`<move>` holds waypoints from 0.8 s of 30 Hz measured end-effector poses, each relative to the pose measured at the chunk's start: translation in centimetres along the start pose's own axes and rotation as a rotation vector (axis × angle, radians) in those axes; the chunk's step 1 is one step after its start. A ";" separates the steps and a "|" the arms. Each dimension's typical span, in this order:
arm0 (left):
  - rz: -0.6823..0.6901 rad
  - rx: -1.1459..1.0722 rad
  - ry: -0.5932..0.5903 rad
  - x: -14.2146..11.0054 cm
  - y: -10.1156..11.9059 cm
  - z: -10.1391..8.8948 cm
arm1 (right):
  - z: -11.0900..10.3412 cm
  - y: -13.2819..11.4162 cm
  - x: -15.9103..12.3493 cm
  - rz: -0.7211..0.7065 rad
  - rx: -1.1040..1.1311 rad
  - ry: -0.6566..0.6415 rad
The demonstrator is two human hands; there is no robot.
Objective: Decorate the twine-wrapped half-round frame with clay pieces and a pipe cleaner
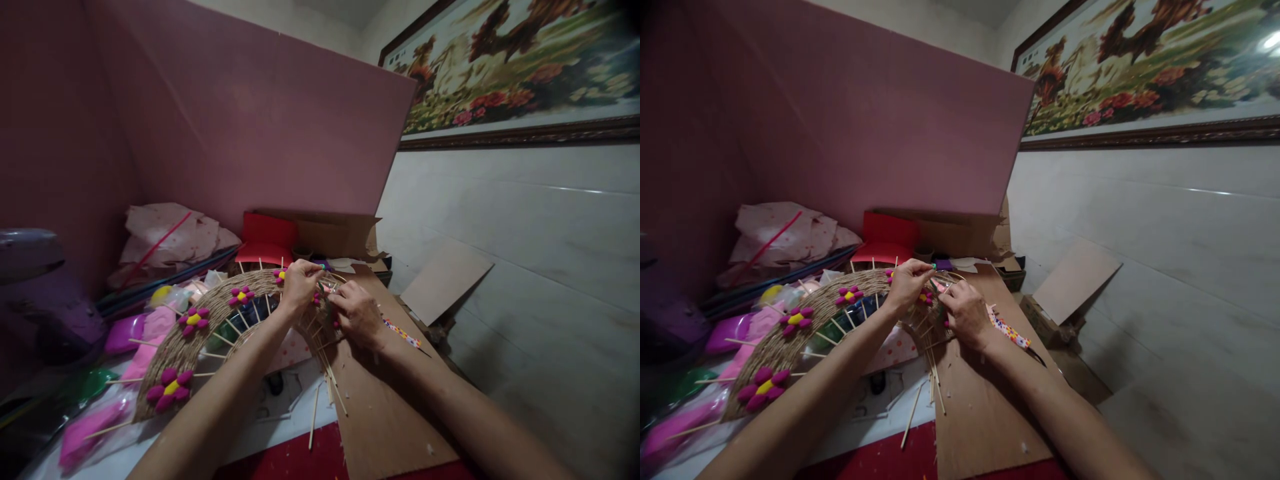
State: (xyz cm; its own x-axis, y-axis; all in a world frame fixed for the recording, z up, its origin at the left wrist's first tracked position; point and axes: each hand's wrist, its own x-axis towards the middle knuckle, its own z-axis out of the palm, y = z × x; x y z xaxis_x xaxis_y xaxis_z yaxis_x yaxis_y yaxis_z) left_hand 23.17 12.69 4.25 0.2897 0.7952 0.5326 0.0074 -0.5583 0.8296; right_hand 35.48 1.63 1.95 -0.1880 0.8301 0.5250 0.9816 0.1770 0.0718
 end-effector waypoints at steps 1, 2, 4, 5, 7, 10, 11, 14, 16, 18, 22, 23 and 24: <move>0.014 0.024 -0.001 0.0 0.1 0.0 | 0.1 0.0 0.1 0.008 -0.002 -0.001; 0.026 0.048 -0.004 -0.1 0.1 -0.1 | 0.2 0.1 0.2 0.012 -0.004 -0.008; 0.045 0.095 -0.012 -0.1 0.3 -0.2 | 0.5 0.2 0.3 0.008 -0.007 -0.028; 0.056 0.121 -0.017 -0.2 0.3 -0.3 | 0.6 0.2 0.3 0.004 -0.008 -0.038; 0.082 0.176 -0.021 -0.2 0.3 -0.5 | 0.7 0.3 0.4 0.000 -0.009 -0.048; 0.120 0.255 -0.017 -0.3 0.2 -0.7 | 0.6 0.2 0.5 0.006 -0.014 -0.049; 0.131 0.279 -0.016 -0.4 0.1 -0.7 | 0.5 0.2 0.5 0.010 -0.021 -0.047; 0.180 0.388 -0.004 -0.4 0.1 -0.9 | 0.4 -0.1 0.7 0.021 -0.040 -0.027; 0.221 0.476 0.011 -0.5 0.3 -1.0 | 0.4 -0.3 0.9 0.019 -0.045 -0.017; 0.244 0.539 0.031 -0.6 0.4 -1.2 | 0.5 -0.5 1.0 0.013 -0.048 -0.018; 0.254 0.605 0.039 -0.8 0.7 -1.5 | 0.6 -0.5 1.1 0.009 -0.048 -0.037; 0.252 0.611 0.036 -0.8 0.7 -1.5 | 0.6 -0.5 1.1 0.009 -0.045 -0.040; 0.248 0.615 0.036 -0.8 0.7 -1.6 | 0.6 -0.5 1.1 0.008 -0.040 -0.042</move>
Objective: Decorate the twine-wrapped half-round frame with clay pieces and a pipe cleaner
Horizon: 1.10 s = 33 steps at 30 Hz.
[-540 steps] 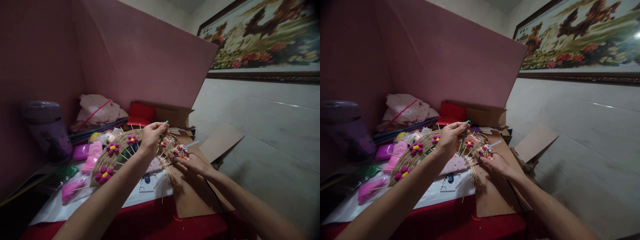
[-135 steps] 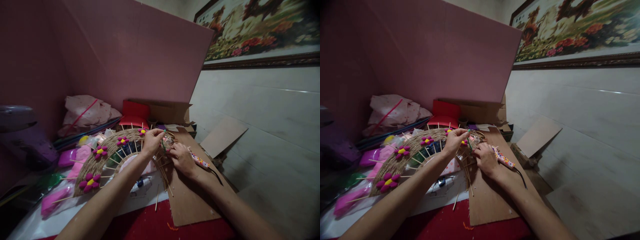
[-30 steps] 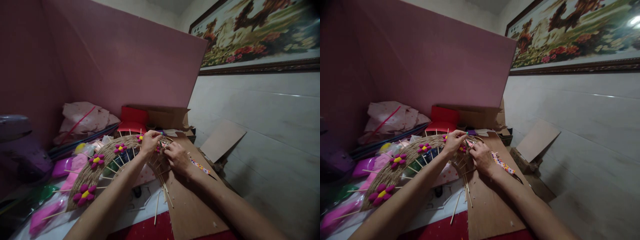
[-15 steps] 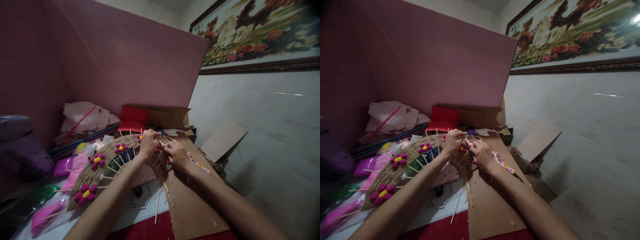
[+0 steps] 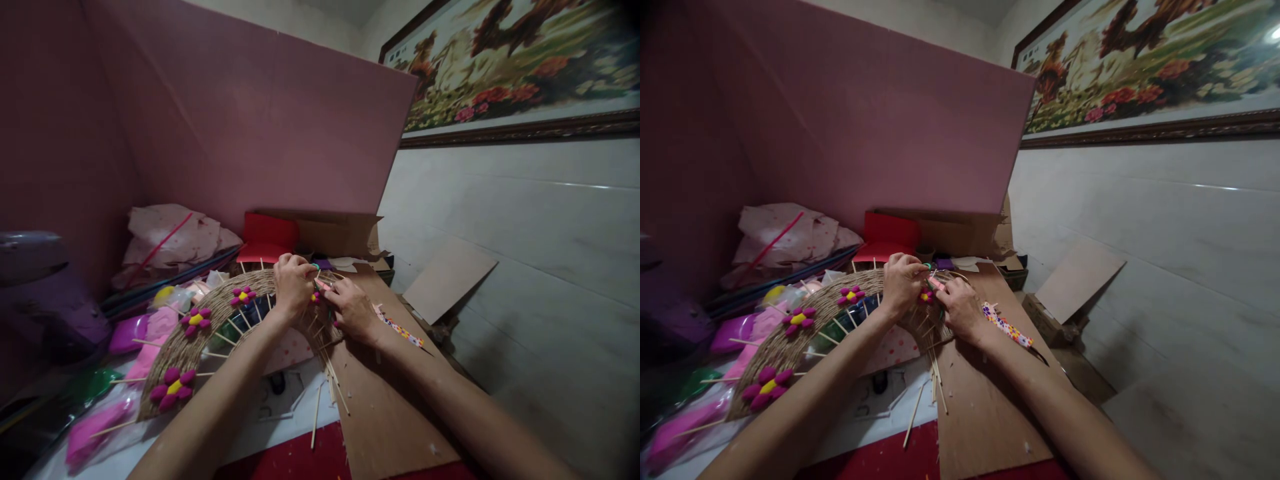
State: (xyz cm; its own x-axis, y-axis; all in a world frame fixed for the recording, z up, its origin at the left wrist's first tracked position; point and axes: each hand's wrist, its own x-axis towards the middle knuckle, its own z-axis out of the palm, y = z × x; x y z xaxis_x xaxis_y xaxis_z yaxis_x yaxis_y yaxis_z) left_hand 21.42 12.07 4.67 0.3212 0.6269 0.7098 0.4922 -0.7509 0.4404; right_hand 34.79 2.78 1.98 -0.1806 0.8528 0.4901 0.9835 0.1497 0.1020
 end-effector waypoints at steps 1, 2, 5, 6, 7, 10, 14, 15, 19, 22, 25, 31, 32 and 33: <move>-0.006 0.003 0.000 0.0 -0.1 0.0 | 0.0 0.0 0.0 -0.001 0.007 0.001; -0.013 0.006 0.001 0.0 -0.1 0.0 | 0.0 0.1 0.1 -0.001 0.014 0.003; -0.035 0.027 0.008 -0.1 -0.3 0.0 | -0.1 0.0 0.3 0.009 0.028 0.016; -0.038 0.034 0.010 -0.1 -0.4 0.0 | -0.1 0.0 0.4 0.010 0.026 0.019; -0.040 0.041 0.012 -0.1 -0.4 0.0 | -0.1 0.0 0.5 0.009 0.022 0.020; -0.040 0.049 0.009 -0.1 -0.6 0.0 | 0.0 -0.2 0.6 -0.005 -0.003 0.010; -0.048 0.045 0.004 -0.1 -0.7 0.0 | 0.0 -0.2 0.7 -0.007 -0.021 -0.002; -0.051 0.041 0.006 -0.1 -0.7 0.0 | 0.0 -0.2 0.8 -0.004 -0.020 -0.003; -0.068 0.030 0.011 -0.1 -0.6 -0.1 | -0.1 -0.2 1.2 -0.003 -0.023 0.007; -0.080 0.024 0.005 -0.1 -0.6 -0.2 | 0.0 -0.3 1.4 -0.013 -0.045 0.008; -0.083 0.018 -0.006 -0.1 -0.6 -0.2 | -0.1 -0.4 1.6 -0.012 -0.032 0.002; -0.066 0.015 -0.029 -0.2 -0.7 -0.4 | -0.4 -0.4 3.5 0.294 0.492 0.141; -0.064 0.021 -0.031 -0.2 -0.7 -0.4 | -0.3 -0.4 4.2 0.350 0.571 0.147; -0.062 0.029 -0.033 -0.3 -0.7 -0.4 | -0.2 -0.2 5.0 0.377 0.615 0.141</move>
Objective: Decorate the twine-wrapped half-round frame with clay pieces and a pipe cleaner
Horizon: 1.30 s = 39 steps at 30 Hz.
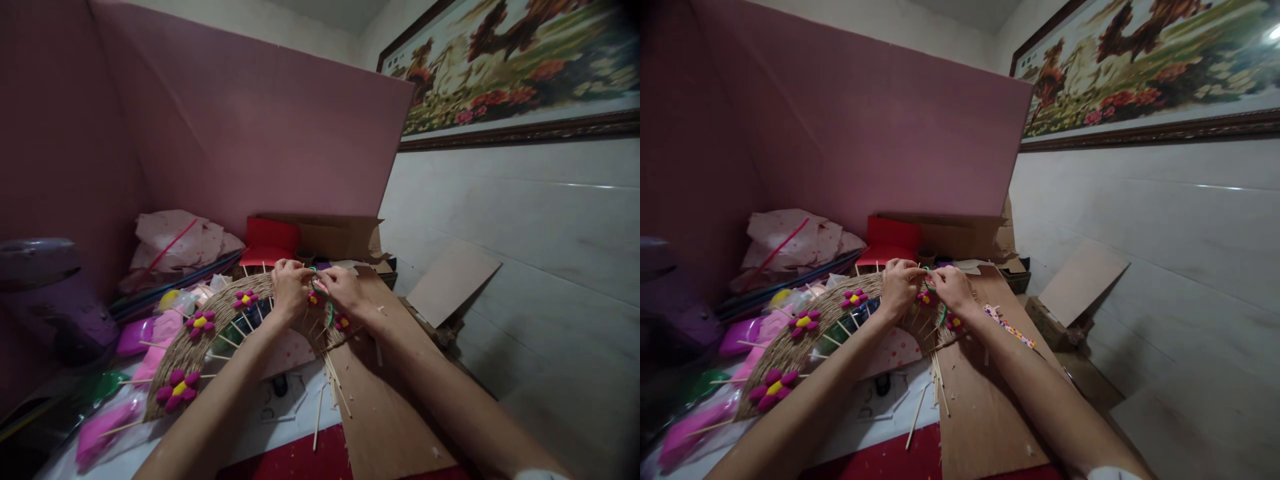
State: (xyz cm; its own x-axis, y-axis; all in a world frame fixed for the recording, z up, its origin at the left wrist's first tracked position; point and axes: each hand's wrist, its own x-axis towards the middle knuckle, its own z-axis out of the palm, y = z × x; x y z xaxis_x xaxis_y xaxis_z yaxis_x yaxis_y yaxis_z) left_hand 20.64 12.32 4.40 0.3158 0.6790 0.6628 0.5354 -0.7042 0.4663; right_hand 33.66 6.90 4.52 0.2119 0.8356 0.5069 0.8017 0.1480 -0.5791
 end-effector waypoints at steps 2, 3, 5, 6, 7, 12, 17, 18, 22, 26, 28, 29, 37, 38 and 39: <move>0.001 0.018 0.001 -0.1 0.0 -0.1 | 0.5 0.0 1.4 0.050 0.080 -0.014; -0.001 0.024 0.006 -0.1 0.0 -0.1 | 0.8 0.1 2.0 0.067 0.123 -0.024; -0.003 0.031 0.021 -0.2 0.0 -0.2 | 1.1 0.3 2.9 0.091 0.206 -0.033; -0.004 0.032 0.029 -0.2 -0.1 -0.2 | 1.2 0.4 3.1 0.099 0.244 -0.033; -0.006 0.032 0.038 -0.1 -0.1 -0.2 | 1.3 0.5 3.2 0.105 0.278 -0.029; -0.047 -0.014 0.091 0.3 -0.4 -0.5 | 1.4 0.8 3.1 0.117 0.370 0.006; -0.029 -0.071 0.086 0.7 -0.4 -0.7 | 1.4 0.3 3.0 0.071 0.356 -0.014; -0.015 -0.064 0.078 0.7 -0.4 -0.7 | 1.4 0.1 3.0 0.060 0.342 -0.021; -0.004 0.001 0.094 0.5 -0.4 -0.6 | 1.5 -0.4 3.0 0.025 0.257 -0.027; -0.032 0.003 0.114 0.5 -0.6 -0.8 | 0.8 -0.5 2.2 -0.005 0.132 0.006; -0.041 0.000 0.109 0.6 -0.7 -1.0 | 0.2 -0.4 1.2 -0.033 0.059 0.008; -0.040 0.003 0.106 0.5 -0.7 -1.1 | -0.1 -0.4 0.7 -0.054 0.023 -0.007; 0.025 0.157 0.074 -1.0 -1.0 -2.3 | -0.6 0.7 -2.7 -0.209 -0.225 -0.069; 0.038 0.184 0.066 -1.2 -1.1 -2.4 | -0.5 0.8 -2.8 -0.225 -0.262 -0.067; 0.052 0.209 0.059 -1.5 -1.2 -2.5 | -0.4 0.9 -2.9 -0.241 -0.295 -0.067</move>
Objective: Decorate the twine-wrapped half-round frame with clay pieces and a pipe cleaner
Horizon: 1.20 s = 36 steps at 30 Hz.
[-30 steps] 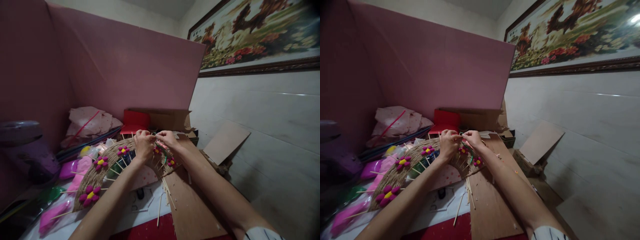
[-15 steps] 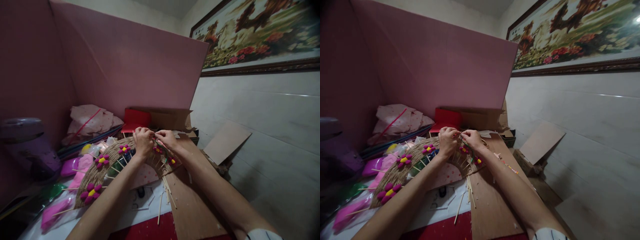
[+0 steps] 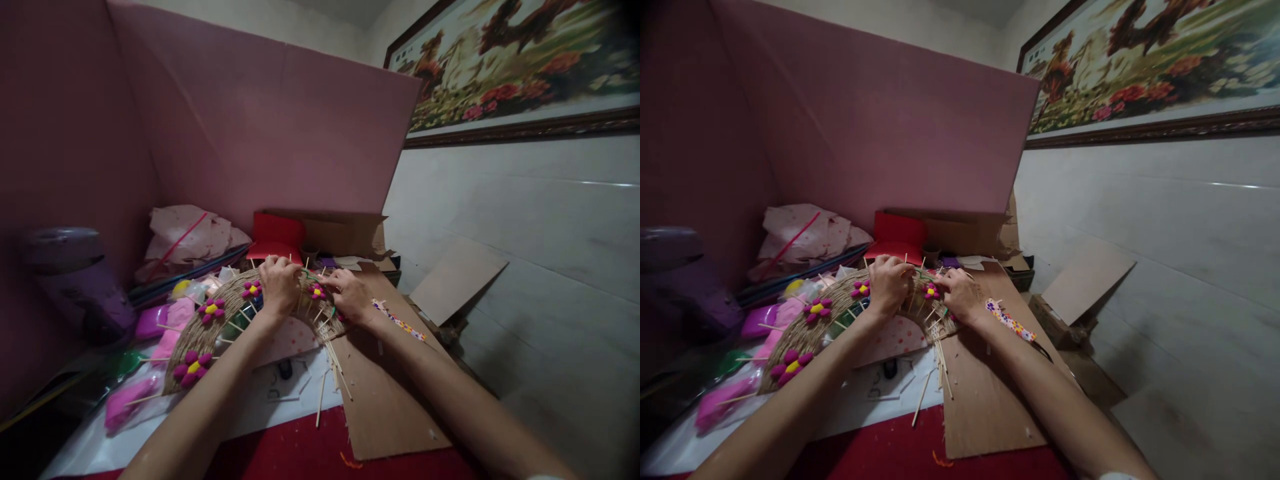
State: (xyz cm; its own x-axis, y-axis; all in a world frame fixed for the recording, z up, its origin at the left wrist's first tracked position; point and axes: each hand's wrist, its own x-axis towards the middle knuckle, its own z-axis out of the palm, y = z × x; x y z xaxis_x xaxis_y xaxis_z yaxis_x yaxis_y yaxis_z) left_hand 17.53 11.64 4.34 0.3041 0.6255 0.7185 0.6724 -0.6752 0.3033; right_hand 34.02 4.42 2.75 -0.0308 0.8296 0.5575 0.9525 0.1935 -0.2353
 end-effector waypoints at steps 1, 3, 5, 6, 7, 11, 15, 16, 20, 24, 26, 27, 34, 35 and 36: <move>0.017 0.019 -0.003 -0.2 -0.1 -0.1 | 0.1 0.1 0.0 -0.011 -0.026 -0.001; 0.044 0.046 0.008 -0.7 -0.3 -0.2 | 0.3 0.1 -0.1 -0.019 -0.044 0.000; 0.071 0.057 0.031 -1.1 -0.4 -0.3 | 0.4 0.2 -0.2 -0.023 -0.059 0.001; 0.082 0.063 0.041 -1.3 -0.4 -0.3 | 0.4 0.2 -0.2 -0.023 -0.064 0.003; 0.092 0.070 0.049 -1.5 -0.4 -0.3 | 0.4 0.2 -0.2 -0.023 -0.069 0.003; 0.117 0.097 0.049 -2.2 -0.2 -0.3 | 0.5 0.1 -0.3 -0.021 -0.088 -0.002; 0.116 0.114 0.047 -2.5 -0.1 -0.3 | 0.4 -0.1 -0.3 -0.013 -0.109 -0.018; 0.116 0.117 0.047 -2.6 -0.1 -0.3 | 0.4 -0.3 -0.2 -0.009 -0.113 -0.021; 0.125 0.130 0.063 -2.9 -0.2 -0.3 | 0.1 -0.9 0.1 -0.003 -0.125 -0.036; 0.133 0.158 0.070 -3.2 -0.4 -0.3 | 0.0 -1.4 0.4 -0.007 -0.139 -0.055; 0.144 0.168 0.072 -3.4 -0.5 -0.3 | 0.0 -1.5 0.5 -0.010 -0.146 -0.060; 0.150 0.172 0.074 -3.5 -0.5 -0.3 | 0.0 -1.5 0.5 -0.010 -0.150 -0.060; 0.160 0.195 0.065 -3.8 -0.3 -0.7 | 0.2 -1.6 0.7 -0.030 -0.171 -0.057; 0.155 0.198 0.064 -3.8 -0.3 -0.7 | 0.3 -1.6 0.7 -0.034 -0.173 -0.060; 0.148 0.201 0.064 -3.8 -0.2 -0.8 | 0.3 -1.6 0.7 -0.037 -0.175 -0.062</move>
State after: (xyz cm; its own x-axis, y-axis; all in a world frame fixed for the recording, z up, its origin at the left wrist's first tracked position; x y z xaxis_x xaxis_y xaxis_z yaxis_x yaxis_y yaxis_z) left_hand 15.71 9.11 2.01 0.3703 0.4957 0.7856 0.7464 -0.6622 0.0661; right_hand 32.42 4.87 3.28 -0.0800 0.8553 0.5120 0.9883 0.1349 -0.0709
